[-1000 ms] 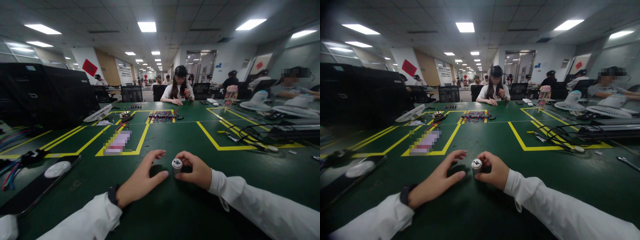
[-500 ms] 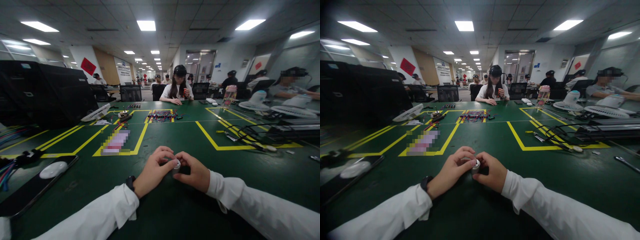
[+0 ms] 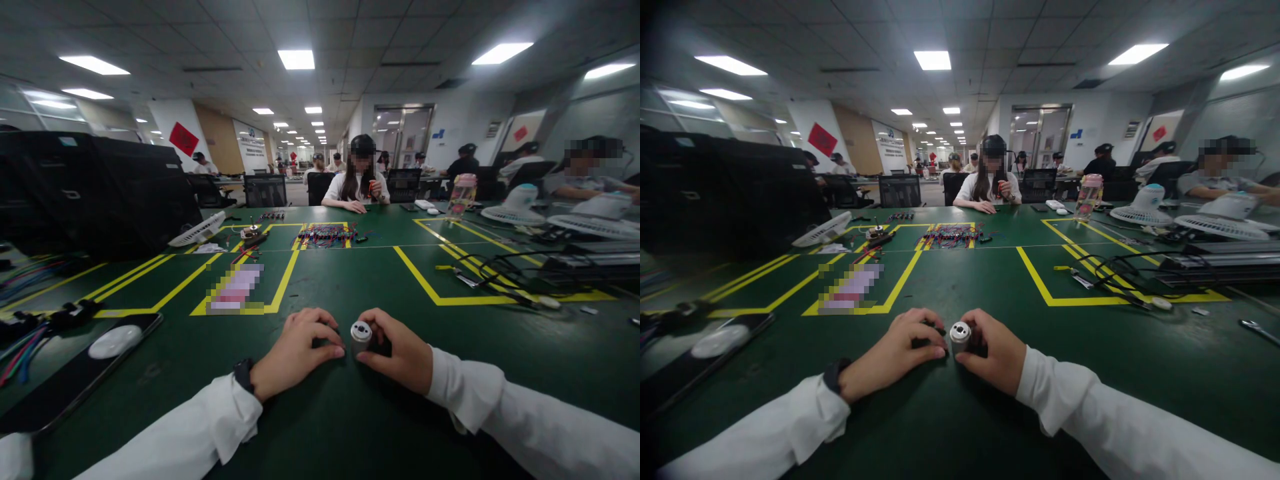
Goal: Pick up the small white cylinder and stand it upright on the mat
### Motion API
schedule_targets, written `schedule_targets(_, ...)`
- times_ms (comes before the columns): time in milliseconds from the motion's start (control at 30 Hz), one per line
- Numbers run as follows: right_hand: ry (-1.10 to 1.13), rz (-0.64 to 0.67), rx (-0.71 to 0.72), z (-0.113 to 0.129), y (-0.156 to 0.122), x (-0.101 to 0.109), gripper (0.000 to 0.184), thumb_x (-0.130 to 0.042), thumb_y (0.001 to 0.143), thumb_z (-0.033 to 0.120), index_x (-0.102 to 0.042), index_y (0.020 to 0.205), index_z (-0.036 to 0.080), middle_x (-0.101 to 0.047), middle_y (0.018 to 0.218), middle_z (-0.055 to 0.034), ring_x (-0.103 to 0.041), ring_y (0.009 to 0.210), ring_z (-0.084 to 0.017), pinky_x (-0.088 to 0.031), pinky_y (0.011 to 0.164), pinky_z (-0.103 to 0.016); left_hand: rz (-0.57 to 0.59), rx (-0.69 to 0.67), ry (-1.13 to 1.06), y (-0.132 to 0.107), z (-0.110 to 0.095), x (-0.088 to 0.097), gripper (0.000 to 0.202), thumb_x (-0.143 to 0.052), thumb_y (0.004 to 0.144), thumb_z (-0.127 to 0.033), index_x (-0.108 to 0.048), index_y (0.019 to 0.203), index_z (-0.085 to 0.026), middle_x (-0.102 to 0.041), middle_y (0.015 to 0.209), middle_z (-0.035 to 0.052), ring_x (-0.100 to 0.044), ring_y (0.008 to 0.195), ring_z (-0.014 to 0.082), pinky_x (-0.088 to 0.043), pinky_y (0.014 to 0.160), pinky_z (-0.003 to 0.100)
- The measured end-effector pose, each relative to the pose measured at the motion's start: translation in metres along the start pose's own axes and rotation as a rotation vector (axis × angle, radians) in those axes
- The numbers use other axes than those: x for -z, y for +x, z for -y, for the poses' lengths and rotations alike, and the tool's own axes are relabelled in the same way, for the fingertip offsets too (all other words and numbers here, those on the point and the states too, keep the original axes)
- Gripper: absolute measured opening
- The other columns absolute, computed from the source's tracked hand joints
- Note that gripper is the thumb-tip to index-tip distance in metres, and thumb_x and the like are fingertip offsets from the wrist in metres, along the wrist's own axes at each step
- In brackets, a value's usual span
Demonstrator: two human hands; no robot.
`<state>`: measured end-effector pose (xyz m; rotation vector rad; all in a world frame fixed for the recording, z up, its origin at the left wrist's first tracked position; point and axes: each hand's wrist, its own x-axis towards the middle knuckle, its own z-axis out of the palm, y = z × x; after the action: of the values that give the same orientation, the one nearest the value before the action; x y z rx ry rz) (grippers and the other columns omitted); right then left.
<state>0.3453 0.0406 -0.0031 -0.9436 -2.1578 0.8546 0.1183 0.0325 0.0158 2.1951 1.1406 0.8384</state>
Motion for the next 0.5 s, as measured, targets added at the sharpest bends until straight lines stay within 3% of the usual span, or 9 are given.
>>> schedule_targets(333, -0.071, -0.017, 0.012, 0.0047, -0.0041, -0.0016, 0.037, -0.061, 0.074, 0.019, -0.046, 0.107, 0.013, -0.052, 0.092, -0.0045, -0.043, 0.078, -0.010, -0.036, 0.069, -0.022, 0.078, -0.051, 0.082, -0.0018, -0.0062, 0.0048, 0.013, -0.067, 0.078, -0.036, -0.074, 0.087, -0.031, -0.068, 0.106, 0.0038, -0.056, 0.105, 0.0266, -0.035, 0.095, 0.046)
schedule_targets(500, 0.126, -0.067, -0.066, -0.0022, -0.0090, 0.0070, 0.043, -0.059, 0.080, 0.034, -0.038, 0.111, 0.012, -0.054, 0.099, -0.0090, -0.051, 0.079, -0.012, -0.042, 0.066, -0.023, 0.014, -0.015, -0.009, -0.0038, -0.0054, 0.0055, 0.028, -0.064, 0.079, -0.035, -0.068, 0.106, -0.030, -0.069, 0.109, 0.0050, -0.058, 0.105, 0.0259, -0.039, 0.096, 0.045)
